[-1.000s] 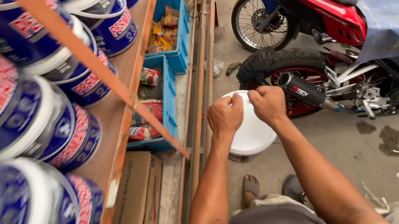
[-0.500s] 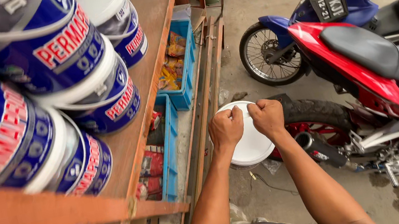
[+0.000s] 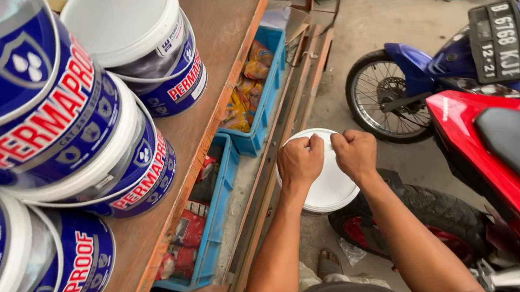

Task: The person wipes the exterior of a paint bucket with a cloth and then stacks it on a shelf among other buckets.

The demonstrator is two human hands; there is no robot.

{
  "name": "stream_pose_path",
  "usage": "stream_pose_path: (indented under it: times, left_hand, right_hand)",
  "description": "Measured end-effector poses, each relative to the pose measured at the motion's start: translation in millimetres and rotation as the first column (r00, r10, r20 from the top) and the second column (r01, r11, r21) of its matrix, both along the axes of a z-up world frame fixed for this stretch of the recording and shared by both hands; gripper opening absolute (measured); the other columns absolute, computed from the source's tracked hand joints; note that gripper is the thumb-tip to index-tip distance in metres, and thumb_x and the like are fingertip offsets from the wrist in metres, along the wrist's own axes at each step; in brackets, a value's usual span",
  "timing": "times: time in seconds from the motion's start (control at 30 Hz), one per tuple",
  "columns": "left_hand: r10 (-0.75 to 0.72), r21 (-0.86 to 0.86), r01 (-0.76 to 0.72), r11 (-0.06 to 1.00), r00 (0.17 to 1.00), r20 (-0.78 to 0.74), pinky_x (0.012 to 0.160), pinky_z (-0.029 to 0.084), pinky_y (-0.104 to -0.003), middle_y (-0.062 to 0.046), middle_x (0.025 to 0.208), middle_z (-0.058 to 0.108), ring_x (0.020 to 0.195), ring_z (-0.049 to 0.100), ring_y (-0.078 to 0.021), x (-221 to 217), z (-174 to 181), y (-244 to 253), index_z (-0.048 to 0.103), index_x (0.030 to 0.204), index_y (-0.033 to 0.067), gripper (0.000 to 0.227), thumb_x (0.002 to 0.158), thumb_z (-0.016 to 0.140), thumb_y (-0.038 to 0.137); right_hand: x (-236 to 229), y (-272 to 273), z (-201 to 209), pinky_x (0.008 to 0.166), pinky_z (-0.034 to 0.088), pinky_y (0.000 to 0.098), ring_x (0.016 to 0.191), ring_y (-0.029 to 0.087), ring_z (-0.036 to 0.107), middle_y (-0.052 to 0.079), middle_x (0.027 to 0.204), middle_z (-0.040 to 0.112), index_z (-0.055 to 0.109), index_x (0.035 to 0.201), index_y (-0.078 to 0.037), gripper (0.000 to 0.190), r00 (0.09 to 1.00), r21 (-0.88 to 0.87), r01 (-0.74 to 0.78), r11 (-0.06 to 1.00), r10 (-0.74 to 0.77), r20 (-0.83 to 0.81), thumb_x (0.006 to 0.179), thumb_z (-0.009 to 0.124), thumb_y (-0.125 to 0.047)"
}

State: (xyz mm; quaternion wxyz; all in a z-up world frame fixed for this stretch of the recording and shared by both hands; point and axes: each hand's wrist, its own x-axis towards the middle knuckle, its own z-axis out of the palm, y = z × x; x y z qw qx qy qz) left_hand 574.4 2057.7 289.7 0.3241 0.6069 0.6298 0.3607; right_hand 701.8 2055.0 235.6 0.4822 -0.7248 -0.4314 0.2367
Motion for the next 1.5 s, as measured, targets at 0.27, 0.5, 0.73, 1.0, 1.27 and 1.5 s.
stream_pose_path:
  times: [0.27,0.5,0.73,1.0,1.27,1.5]
  left_hand:
    - [0.034,-0.022,-0.033,0.999,0.999,0.013,0.052,0.043,-0.041,-0.015,0.050,0.050,0.061,0.055,-0.0397,19.5,-15.9,50.7,0.050,0.045,0.0070,0.042,0.075,0.049,0.036]
    - [-0.022,-0.048,0.021,0.999,1.000,-0.003,0.056,0.044,-0.041,-0.014,0.053,0.053,0.067,0.057,-0.0382,22.2,-14.2,89.2,0.051,0.047,0.0081,0.043,0.075,0.048,0.040]
    - [-0.043,-0.052,0.043,0.998,0.999,0.009,0.055,0.044,-0.039,-0.014,0.053,0.051,0.063,0.057,-0.0375,27.0,1.0,110.9,0.051,0.046,0.0085,0.042,0.076,0.047,0.038]
    - [-0.030,0.049,0.029,0.998,1.000,0.002,0.057,0.044,-0.044,-0.016,0.055,0.052,0.067,0.056,-0.0400,37.2,22.2,126.4,0.051,0.048,0.0057,0.041,0.075,0.049,0.036]
    - [-0.029,0.102,0.026,0.994,0.999,0.030,0.058,0.043,-0.045,-0.017,0.055,0.051,0.066,0.055,-0.0406,43.8,23.0,131.9,0.051,0.048,0.0038,0.040,0.075,0.049,0.034]
    - [0.022,0.306,-0.040,0.951,0.998,0.063,0.053,0.044,-0.043,-0.015,0.050,0.048,0.062,0.056,-0.0379,50.2,32.0,141.3,0.048,0.044,0.0065,0.040,0.075,0.053,0.031]
  right_hand:
    - [23.2,59.4,-13.5,0.039,0.025,0.0244,0.044,0.007,0.029,0.000,0.037,0.027,0.036,0.039,-0.013,0.032,0.997,0.013,-0.052,0.999,0.053,-0.049,0.065,0.054,-0.020]
    - [27.7,91.6,-8.0,0.039,0.025,0.0245,0.042,0.007,0.028,-0.002,0.039,0.021,0.035,0.038,-0.016,0.032,0.999,-0.008,-0.012,1.000,0.011,-0.044,0.063,0.055,-0.021]
    - [36.2,121.1,-16.7,0.040,0.026,0.0264,0.044,0.007,0.030,-0.001,0.039,0.022,0.034,0.038,-0.014,0.034,1.000,0.000,-0.002,1.000,0.002,-0.015,0.065,0.054,-0.020]
    - [45.1,140.2,1.2,0.041,0.027,0.0251,0.045,0.007,0.032,0.001,0.036,0.028,0.040,0.039,-0.012,0.033,1.000,0.090,-0.011,0.996,0.010,0.010,0.067,0.054,-0.022]
    - [50.1,144.7,6.3,0.040,0.028,0.0268,0.043,0.008,0.031,0.001,0.038,0.024,0.038,0.038,-0.012,0.035,1.000,0.128,-0.003,0.992,0.004,-0.005,0.067,0.055,-0.021]
    - [52.2,149.8,42.4,0.037,0.024,0.0221,0.041,0.005,0.030,-0.001,0.035,0.028,0.039,0.037,-0.014,0.036,0.999,0.247,-0.046,0.968,0.048,-0.004,0.068,0.057,-0.015]
